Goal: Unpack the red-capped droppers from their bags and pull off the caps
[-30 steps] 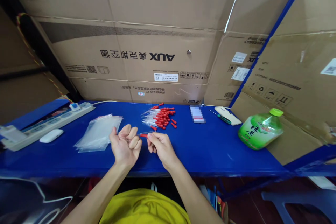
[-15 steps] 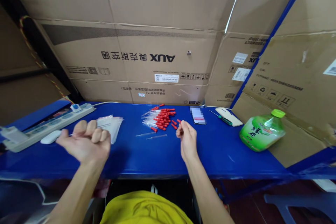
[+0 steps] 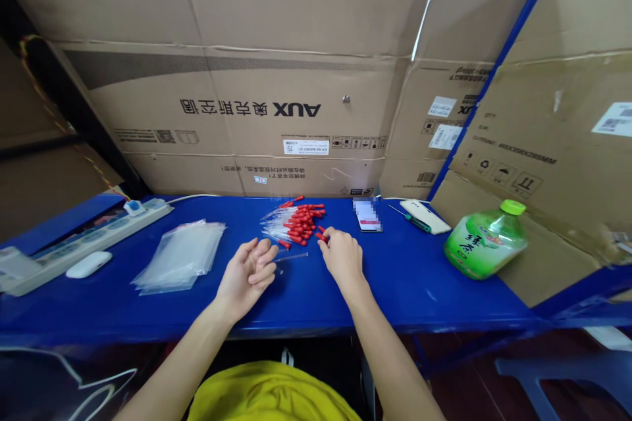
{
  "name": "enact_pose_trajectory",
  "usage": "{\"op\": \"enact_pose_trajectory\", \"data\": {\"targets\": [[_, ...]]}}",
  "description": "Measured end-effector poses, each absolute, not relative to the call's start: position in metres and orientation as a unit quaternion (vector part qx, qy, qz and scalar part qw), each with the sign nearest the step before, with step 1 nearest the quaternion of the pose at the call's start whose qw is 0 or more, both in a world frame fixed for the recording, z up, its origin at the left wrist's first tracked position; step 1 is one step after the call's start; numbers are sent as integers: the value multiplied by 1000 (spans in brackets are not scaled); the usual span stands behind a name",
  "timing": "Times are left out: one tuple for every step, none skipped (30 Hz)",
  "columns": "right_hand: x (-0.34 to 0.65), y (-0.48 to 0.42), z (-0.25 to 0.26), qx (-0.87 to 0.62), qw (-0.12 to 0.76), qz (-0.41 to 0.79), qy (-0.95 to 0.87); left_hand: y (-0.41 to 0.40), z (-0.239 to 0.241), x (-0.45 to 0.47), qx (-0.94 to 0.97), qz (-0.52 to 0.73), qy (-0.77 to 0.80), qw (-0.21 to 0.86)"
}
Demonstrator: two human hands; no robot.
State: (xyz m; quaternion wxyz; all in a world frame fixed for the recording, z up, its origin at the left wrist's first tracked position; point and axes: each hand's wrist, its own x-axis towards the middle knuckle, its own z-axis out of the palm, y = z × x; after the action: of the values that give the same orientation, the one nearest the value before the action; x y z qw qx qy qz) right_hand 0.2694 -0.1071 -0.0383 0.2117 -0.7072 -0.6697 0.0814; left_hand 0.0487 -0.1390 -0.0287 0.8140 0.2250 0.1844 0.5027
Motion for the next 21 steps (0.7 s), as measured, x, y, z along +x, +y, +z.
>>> {"op": "enact_pose_trajectory", "data": {"targets": [[268, -107, -38, -711, 200, 69, -671, -138, -32, 49, 210, 497, 194, 819], [267, -108, -38, -712, 197, 57, -671, -137, -34, 49, 193, 494, 201, 824], [266, -110, -37, -711, 202, 46, -672, -137, -35, 49, 175, 492, 204, 828], [264, -112, -35, -706, 216, 40, -674, -137, -35, 49, 158, 493, 204, 831], [263, -115, -33, -693, 239, 38, -679, -137, -35, 49, 143, 497, 200, 832], [260, -118, -31, -670, 266, 45, -691, -137, -34, 48, 130, 504, 192, 832], [257, -122, -29, -640, 295, 63, -707, -138, -33, 48, 120, 511, 184, 831], [253, -126, -27, -600, 319, 95, -727, -139, -31, 47, 112, 518, 174, 830], [248, -130, -26, -555, 333, 141, -749, -139, -30, 47, 107, 525, 163, 828], [243, -134, -25, -513, 339, 194, -764, -140, -29, 46, 104, 531, 154, 827], [238, -138, -26, -476, 338, 245, -774, -141, -29, 46, 105, 536, 145, 825], [233, -141, -27, -449, 341, 286, -775, -141, -28, 46, 107, 538, 139, 824], [229, -143, -30, -438, 353, 309, -767, -142, -28, 45, 111, 539, 136, 824], [226, -144, -32, -438, 364, 318, -758, -142, -28, 45, 115, 537, 136, 824], [224, -144, -34, -442, 370, 318, -752, -142, -29, 45, 120, 534, 139, 825], [222, -144, -36, -447, 371, 313, -751, -143, -29, 45, 125, 531, 144, 826], [222, -143, -38, -449, 368, 306, -755, -142, -29, 45, 132, 527, 150, 826], [223, -142, -39, -448, 361, 302, -760, -142, -29, 45, 143, 525, 158, 824], [224, -141, -39, -448, 353, 299, -765, -141, -29, 45, 157, 525, 170, 819], [226, -141, -39, -451, 347, 294, -767, -140, -29, 45, 175, 528, 187, 810], [229, -140, -38, -462, 340, 285, -768, -138, -28, 44, 197, 536, 214, 793]]}}
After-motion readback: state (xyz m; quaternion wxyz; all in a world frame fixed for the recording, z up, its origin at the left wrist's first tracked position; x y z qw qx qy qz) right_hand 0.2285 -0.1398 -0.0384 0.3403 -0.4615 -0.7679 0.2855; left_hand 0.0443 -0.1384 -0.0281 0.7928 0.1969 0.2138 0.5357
